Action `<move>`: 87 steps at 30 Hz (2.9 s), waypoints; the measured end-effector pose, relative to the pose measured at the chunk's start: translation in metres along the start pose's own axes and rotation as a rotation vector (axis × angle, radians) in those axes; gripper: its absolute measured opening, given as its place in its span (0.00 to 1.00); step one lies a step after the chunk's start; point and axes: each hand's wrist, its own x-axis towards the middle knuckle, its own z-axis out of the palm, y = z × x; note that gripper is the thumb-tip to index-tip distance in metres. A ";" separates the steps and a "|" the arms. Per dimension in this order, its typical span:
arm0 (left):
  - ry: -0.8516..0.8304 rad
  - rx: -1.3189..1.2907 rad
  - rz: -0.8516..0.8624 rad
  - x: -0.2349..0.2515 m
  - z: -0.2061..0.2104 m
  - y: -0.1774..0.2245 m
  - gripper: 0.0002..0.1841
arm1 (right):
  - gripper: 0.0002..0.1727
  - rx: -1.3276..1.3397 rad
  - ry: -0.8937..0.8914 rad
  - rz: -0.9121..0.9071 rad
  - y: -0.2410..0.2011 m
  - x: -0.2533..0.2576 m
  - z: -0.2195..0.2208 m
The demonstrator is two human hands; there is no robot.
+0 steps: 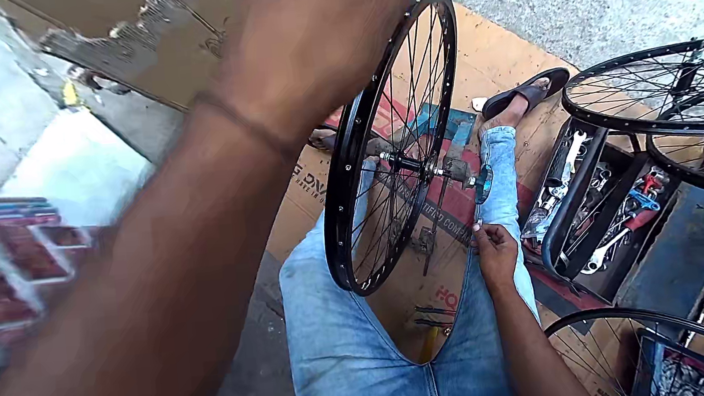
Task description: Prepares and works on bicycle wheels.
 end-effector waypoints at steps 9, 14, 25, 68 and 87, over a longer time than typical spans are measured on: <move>-0.292 0.167 -0.418 -0.245 0.010 -0.081 0.46 | 0.08 -0.038 -0.042 -0.011 0.004 0.002 0.006; -0.240 -0.131 -0.660 -0.279 0.060 -0.095 0.53 | 0.08 -0.005 -0.009 -0.004 0.003 0.001 0.005; 0.083 -0.076 -0.360 -0.280 0.056 -0.085 0.28 | 0.09 -0.009 -0.019 -0.006 0.005 0.002 0.005; 0.231 -0.562 -0.260 -0.199 0.066 -0.075 0.19 | 0.19 0.046 -0.212 -1.097 -0.147 0.003 0.089; 0.249 -0.660 -0.621 -0.139 0.049 -0.056 0.25 | 0.22 0.212 -0.558 -0.940 -0.156 0.039 0.107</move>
